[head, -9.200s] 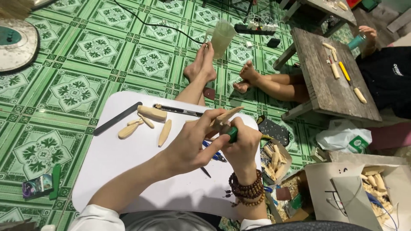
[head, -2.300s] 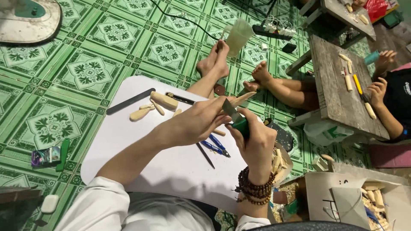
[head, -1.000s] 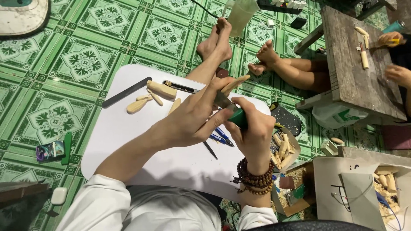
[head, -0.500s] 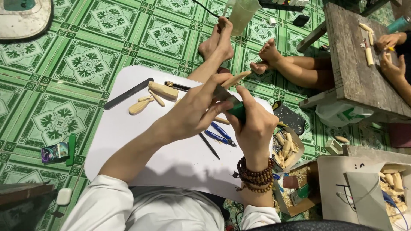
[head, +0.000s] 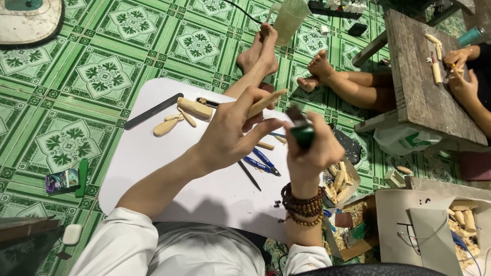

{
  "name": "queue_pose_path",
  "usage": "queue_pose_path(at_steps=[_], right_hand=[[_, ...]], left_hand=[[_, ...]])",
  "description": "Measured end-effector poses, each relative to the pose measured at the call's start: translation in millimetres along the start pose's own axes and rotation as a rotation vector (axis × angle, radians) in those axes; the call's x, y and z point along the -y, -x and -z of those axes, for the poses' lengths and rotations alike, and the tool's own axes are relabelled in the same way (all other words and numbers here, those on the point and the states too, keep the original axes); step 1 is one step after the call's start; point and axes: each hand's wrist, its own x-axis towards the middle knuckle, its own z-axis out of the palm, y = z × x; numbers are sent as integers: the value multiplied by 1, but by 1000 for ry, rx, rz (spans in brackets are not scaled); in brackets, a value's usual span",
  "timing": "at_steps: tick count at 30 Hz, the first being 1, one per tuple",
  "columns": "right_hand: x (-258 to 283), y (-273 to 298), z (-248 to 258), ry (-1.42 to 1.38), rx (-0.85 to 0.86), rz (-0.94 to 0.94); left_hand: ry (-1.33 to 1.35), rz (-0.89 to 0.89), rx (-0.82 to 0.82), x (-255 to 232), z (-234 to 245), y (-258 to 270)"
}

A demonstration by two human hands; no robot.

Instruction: The person carves a small wooden object using a utility knife while sitting on the floor.

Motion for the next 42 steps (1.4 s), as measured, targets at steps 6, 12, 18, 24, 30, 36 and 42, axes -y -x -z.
queue_pose_path(at_steps=[6,12,18,24,30,36,42], right_hand=[[-6,2,13,-120,-7,-109],[-2,-18,12,-434,221,-90],[1,-15,15,-329,268,-112],[1,-16,18,-206,229,-5],[-4,-12,14,-101,174,57],[3,-10,15,-341,247,-32],[8,-16,15,-344,259,-37]], left_hand=[[242,185,161,-17,13,-3],[272,-40,81,-4,10,-4],[206,-98,101,-3,15,-3],[58,-147,205,-7,20,-3],[-41,-128,189,-6,20,-3],[-1,-147,143,-9,25,-3],[-25,-159,116,5,27,0]])
